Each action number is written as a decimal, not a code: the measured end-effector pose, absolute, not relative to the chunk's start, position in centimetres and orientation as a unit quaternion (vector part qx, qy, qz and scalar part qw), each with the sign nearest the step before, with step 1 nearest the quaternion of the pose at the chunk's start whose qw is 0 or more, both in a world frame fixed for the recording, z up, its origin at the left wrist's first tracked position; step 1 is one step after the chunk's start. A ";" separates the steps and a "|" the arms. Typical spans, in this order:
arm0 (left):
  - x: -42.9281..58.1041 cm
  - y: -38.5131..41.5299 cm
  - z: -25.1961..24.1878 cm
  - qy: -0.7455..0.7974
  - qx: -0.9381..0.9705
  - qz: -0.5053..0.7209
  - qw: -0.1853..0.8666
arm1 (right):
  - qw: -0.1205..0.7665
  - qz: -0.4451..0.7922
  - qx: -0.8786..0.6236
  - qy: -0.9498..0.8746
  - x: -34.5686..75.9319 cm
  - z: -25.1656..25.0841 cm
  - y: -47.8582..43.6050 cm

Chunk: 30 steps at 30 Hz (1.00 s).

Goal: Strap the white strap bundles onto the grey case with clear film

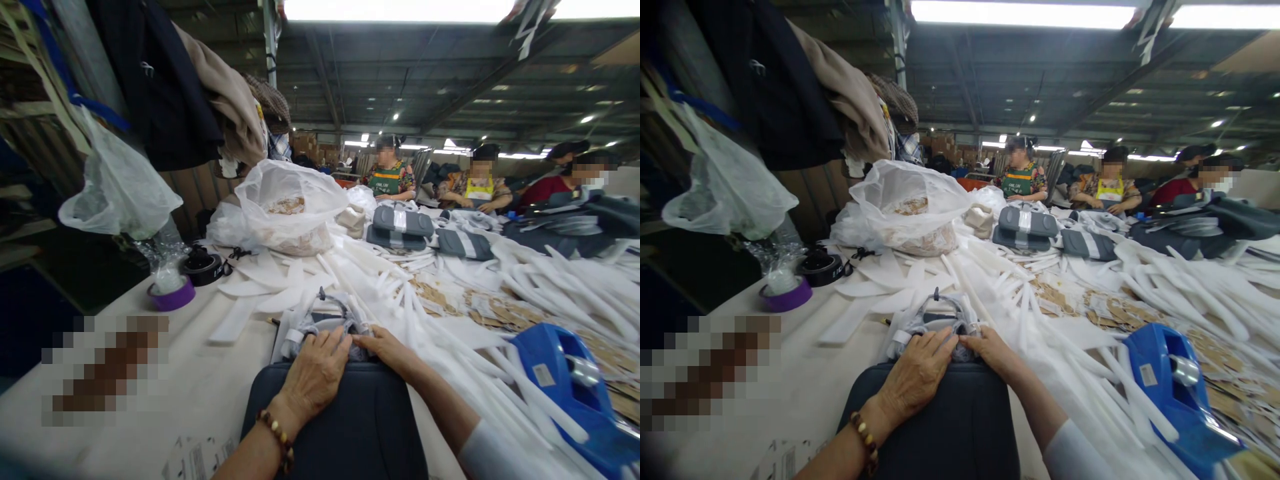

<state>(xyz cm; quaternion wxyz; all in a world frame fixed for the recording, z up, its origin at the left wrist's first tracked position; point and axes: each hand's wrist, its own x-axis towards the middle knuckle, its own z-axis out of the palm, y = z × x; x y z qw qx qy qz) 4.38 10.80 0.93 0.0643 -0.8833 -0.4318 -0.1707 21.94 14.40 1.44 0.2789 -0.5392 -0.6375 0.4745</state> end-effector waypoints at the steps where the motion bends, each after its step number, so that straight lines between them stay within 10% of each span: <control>1: 4.4 10.8 0.9 -0.427 -0.886 -0.172 0.064 | 0.277 0.445 -0.552 -0.648 22.0 1.5 14.5; 15: 4.9 11.4 0.6 -0.524 -0.844 -0.115 0.009 | 0.418 -0.297 -0.441 -0.737 18.1 -6.2 10.3; 30: 7.9 17.8 3.0 -0.575 -0.818 -0.002 -0.037 | 0.371 -0.239 -0.461 -0.770 18.6 -4.9 8.7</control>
